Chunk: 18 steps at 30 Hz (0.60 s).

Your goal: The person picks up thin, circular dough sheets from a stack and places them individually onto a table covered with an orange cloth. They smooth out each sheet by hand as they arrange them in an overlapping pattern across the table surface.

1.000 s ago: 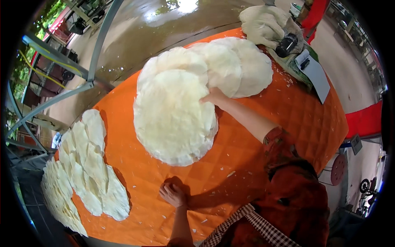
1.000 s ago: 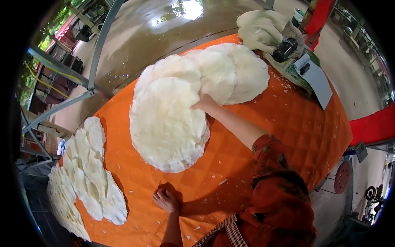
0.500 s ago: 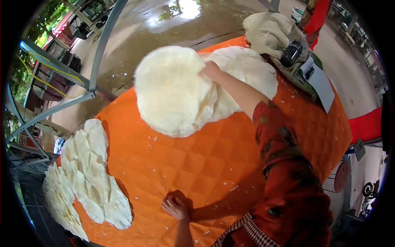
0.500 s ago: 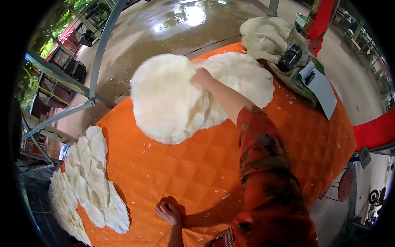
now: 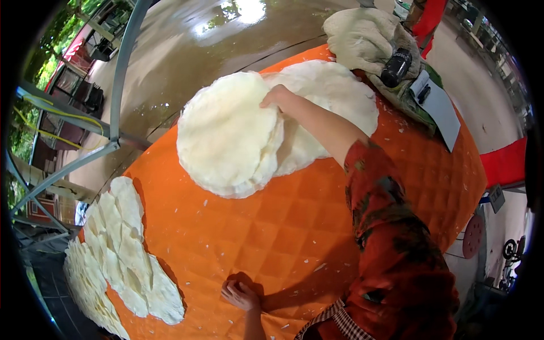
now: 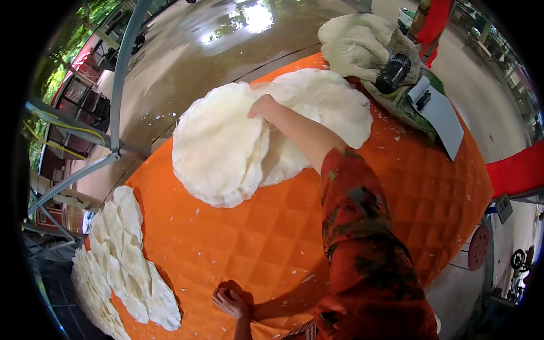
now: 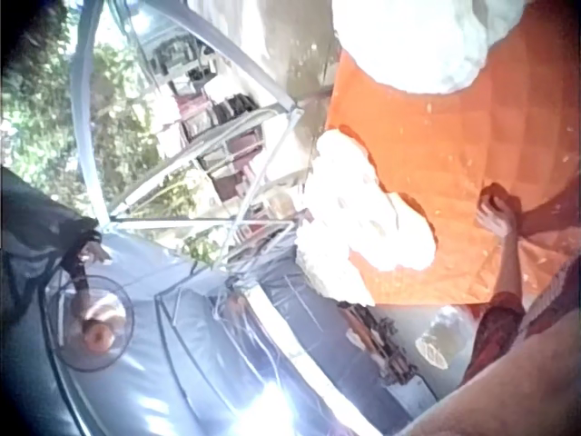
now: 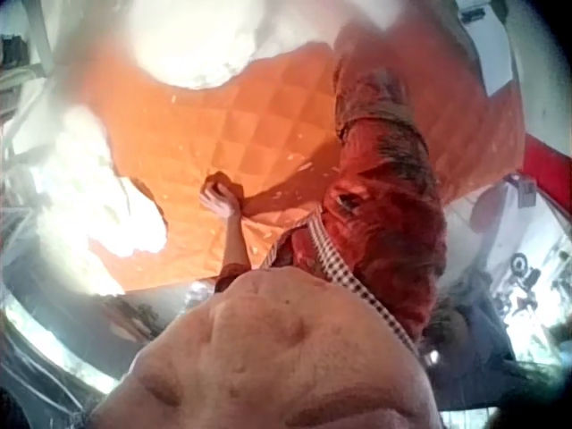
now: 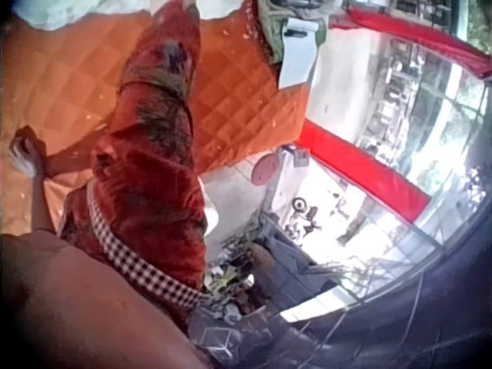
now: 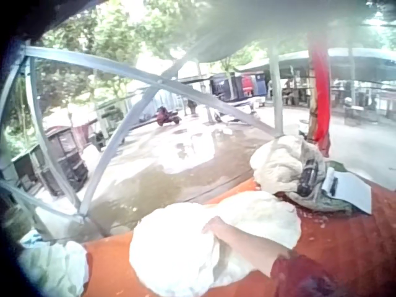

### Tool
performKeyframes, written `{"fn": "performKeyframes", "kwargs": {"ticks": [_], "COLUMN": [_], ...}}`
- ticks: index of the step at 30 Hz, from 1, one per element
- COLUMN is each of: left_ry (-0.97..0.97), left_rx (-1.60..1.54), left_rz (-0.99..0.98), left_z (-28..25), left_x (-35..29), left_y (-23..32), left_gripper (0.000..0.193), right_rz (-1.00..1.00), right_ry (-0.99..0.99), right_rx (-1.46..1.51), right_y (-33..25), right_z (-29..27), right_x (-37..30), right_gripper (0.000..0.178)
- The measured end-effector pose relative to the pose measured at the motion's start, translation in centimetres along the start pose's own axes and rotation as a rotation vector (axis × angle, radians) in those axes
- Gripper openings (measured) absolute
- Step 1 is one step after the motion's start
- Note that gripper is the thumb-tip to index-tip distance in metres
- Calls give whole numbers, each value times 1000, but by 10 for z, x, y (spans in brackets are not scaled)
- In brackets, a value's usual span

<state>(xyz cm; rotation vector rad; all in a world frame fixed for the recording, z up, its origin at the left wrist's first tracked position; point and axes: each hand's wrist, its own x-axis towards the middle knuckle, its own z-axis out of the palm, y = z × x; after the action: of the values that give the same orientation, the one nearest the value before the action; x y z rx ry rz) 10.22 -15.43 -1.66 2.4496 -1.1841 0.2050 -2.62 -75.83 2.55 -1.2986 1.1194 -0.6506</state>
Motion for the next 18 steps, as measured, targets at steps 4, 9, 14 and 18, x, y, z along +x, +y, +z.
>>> {"fn": "performKeyframes", "kwargs": {"ticks": [4, 9, 14, 18], "left_ry": [-39, -64, -34, -40], "left_rx": [24, -2, 54, 67], "left_rz": [-103, -70, -33, -39], "left_z": [-3, 4, 4, 3], "left_x": [-9, 1, -1, -1], "left_y": [-8, 1, -3, 3], "left_gripper": [18, 21, 21, 19], "right_rz": [-110, -94, -57, 164], "right_ry": [-6, 404, 391, 39], "right_rx": [208, -714, -396, -75], "right_y": [-28, 28, 36, 37], "right_z": [-36, -150, -135, -161], "right_x": [-42, -43, -35, -22], "right_gripper": [31, 42, 49, 50]}}
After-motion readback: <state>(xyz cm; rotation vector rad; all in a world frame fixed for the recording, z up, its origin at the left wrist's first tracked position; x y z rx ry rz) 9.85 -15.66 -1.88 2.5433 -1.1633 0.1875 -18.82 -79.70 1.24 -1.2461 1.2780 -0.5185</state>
